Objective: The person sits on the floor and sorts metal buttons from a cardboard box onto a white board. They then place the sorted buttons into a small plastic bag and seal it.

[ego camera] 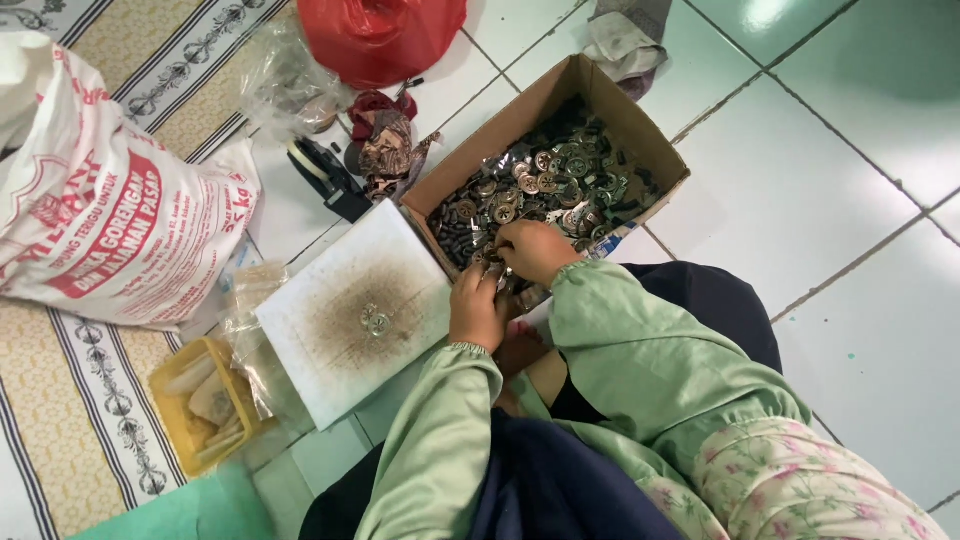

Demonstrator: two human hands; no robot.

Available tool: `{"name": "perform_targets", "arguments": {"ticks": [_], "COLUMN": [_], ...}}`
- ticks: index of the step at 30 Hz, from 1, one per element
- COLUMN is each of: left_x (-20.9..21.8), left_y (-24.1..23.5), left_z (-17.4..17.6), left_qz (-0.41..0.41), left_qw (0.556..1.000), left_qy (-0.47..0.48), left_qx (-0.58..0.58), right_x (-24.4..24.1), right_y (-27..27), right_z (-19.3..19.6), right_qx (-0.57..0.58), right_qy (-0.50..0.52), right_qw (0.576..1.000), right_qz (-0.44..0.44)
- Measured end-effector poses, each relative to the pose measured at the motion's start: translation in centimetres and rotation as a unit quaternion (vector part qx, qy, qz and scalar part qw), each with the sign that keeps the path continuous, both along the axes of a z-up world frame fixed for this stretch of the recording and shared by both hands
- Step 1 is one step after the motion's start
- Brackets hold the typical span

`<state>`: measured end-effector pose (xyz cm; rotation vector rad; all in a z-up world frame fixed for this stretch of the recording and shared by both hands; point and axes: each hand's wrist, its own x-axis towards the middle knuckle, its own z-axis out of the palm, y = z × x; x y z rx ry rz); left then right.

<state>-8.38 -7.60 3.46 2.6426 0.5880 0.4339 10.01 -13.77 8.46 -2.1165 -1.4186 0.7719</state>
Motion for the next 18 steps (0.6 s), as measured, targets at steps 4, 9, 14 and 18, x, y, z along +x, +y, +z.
{"name": "perform_targets", "arguments": {"ticks": [4,9,14,18], "left_x": [-2.0,-7.0,-13.2,-16.7], "left_y": [-2.7,-4.0,-3.7,-2.0], "left_z": [5.2,6.6,4.8,4.1], "left_qz": [0.117,0.166,0.206,0.251], "left_qw": [0.985,0.969,0.975,0.967], "left_qy": [0.004,-0.001,-0.027,0.014], "left_qx": [-0.127,-0.184,-0.083,-0.038], "right_x": [-2.3,-6.6,-12.7,-16.6], "right_y": [-1.2,-1.7,0.1,2.9], "right_z": [1.1,0.8,0.4,0.5], "right_qx": [0.030,0.030,0.049,0.121], "right_qy": [0.098,0.200,0.168,0.008], "right_qw": [0.995,0.979,0.984,0.992], "right_qz": [-0.017,-0.027,-0.010,0.037]}}
